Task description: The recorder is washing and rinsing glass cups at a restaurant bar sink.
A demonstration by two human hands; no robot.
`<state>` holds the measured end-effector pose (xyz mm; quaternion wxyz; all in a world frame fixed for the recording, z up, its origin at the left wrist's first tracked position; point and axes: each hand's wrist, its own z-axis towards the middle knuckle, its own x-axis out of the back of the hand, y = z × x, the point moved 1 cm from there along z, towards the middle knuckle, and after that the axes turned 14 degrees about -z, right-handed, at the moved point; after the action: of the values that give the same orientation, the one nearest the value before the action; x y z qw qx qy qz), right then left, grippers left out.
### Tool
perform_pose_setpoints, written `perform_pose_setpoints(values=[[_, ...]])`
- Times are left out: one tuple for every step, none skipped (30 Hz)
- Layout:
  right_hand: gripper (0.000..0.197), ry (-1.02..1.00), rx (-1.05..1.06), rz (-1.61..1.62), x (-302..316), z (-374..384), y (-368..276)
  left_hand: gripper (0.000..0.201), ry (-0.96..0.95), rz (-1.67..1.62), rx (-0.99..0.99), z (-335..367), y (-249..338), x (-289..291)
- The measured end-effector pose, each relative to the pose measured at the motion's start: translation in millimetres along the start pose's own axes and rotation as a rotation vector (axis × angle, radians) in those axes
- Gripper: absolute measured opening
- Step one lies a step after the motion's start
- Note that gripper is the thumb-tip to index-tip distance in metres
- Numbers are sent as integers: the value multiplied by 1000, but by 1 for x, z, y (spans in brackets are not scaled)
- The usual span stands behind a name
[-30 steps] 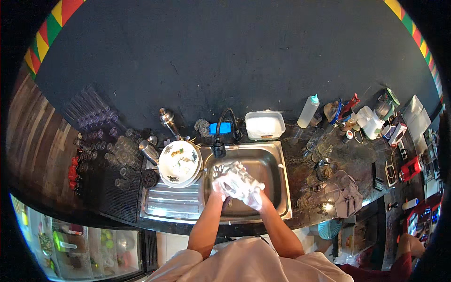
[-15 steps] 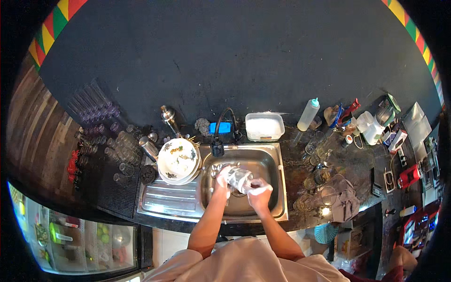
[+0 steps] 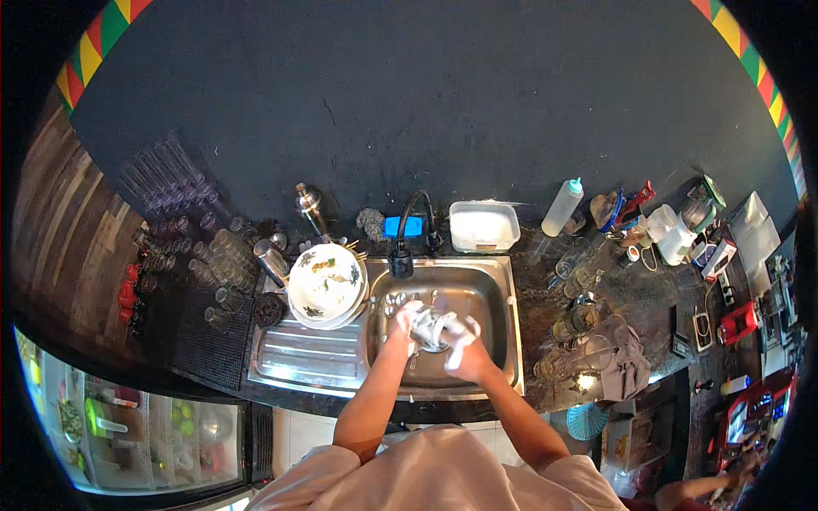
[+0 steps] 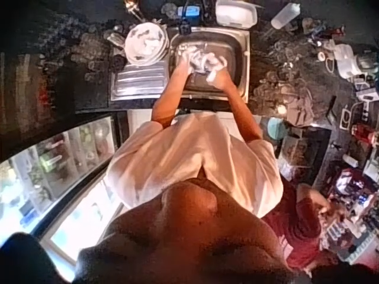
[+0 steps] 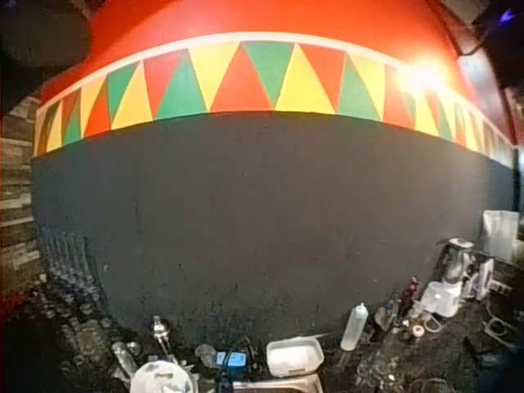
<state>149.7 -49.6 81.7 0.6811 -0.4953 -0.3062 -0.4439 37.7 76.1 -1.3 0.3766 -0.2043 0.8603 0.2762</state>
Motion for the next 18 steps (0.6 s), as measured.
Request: perform_pose_setpoints(values=[[46, -9, 63, 32, -11, 3, -3, 20, -128, 15, 120, 3, 3, 2], [43, -14, 103, 52, -15, 2, 0, 20, -132, 19, 138, -2, -2, -11], [38, 19, 9, 374, 4, 12, -11, 21, -40, 57, 103, -16, -3, -28], [38, 22, 0, 371, -1, 7, -7, 22, 49, 100, 67, -27, -5, -39], [35, -124, -266, 917, -20, 4, -10, 24, -13, 199, 8, -6, 4, -1], [31, -244, -596, 1436, -43, -7, 11, 24, -23, 205, 29, -7, 0, -7], [29, -344, -625, 1543, -78, -30, 60, 25, -65, 139, 31, -16, -8, -26], [29, -350, -626, 1551, -89, -36, 54, 25, -80, 56, -3, -25, -3, -27], [28, -154, -472, 1369, -95, -30, 44, 25, -113, 8, -2, -15, 1, -15], [26, 38, -321, 1180, -98, -23, 35, 25, -113, 9, -16, -7, 3, -2], [18, 1, -271, 457, -50, -6, -4, 26, -81, -35, -107, -9, 8, 11], [18, 7, -278, 451, -28, -1, -14, 27, -80, -62, -167, -9, 5, 5], [12, 143, -274, 228, -14, 1, -20, 26, -60, -104, -114, -12, 3, -2], [7, 273, -252, 8, -8, 3, -25, 26, -58, -105, -120, -12, 2, -2], [8, 314, -187, -64, -22, 3, -21, 22, -111, -49, -151, -8, 0, 1], [12, 159, -545, 549, -39, 0, -16, 18, -164, 7, -184, -4, -3, 3], [15, 238, -721, 941, -63, -1, -12, 21, -121, 7, -171, 4, -2, 9], [18, 331, -905, 1328, -75, -3, -5, 21, -123, 11, -159, -5, 0, -6]])
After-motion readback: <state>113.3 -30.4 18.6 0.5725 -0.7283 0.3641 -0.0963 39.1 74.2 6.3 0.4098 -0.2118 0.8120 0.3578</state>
